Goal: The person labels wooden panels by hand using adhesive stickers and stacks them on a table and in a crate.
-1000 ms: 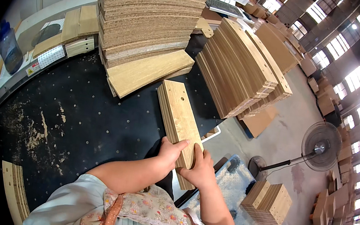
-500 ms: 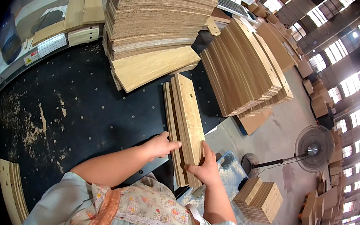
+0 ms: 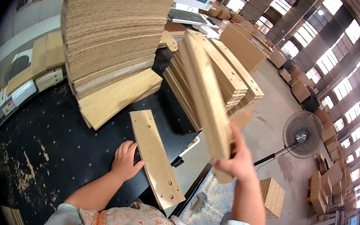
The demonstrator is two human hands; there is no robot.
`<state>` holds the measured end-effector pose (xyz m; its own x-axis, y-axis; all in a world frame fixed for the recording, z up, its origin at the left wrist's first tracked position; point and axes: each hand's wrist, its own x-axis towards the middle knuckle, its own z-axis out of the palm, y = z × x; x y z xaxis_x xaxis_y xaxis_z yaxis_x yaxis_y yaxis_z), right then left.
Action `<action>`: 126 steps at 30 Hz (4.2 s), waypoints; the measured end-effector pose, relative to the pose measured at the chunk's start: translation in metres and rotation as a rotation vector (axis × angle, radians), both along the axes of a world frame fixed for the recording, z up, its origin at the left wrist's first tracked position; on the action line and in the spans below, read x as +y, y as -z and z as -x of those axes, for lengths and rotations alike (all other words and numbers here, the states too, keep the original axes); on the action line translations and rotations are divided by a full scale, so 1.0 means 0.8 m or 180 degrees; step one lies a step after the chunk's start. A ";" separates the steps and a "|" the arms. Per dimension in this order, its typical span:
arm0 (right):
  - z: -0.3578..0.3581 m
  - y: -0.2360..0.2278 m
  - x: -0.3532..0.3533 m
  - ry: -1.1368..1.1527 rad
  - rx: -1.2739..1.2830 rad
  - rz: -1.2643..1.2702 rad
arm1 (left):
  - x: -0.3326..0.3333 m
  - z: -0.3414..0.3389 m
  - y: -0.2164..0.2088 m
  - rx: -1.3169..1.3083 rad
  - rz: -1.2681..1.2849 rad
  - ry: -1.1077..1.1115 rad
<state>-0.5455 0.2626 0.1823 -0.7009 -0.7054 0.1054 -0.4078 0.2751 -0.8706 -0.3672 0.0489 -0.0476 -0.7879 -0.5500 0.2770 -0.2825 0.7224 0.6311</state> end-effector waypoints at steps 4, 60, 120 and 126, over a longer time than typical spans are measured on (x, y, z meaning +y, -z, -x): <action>0.102 -0.086 -0.013 0.0329 0.0903 -0.0043 | 0.000 -0.004 0.005 0.0104 0.0299 -0.0016; 0.366 -0.124 -0.096 0.1487 0.2806 -0.0623 | -0.002 0.008 -0.008 -0.0134 0.0374 0.0176; 0.387 -0.149 -0.145 0.0277 0.1670 -0.1165 | 0.001 0.006 -0.011 -0.0490 0.0299 -0.0069; 0.413 -0.135 -0.140 0.0174 0.1460 -0.1256 | 0.001 0.006 -0.010 -0.0449 0.0383 -0.0034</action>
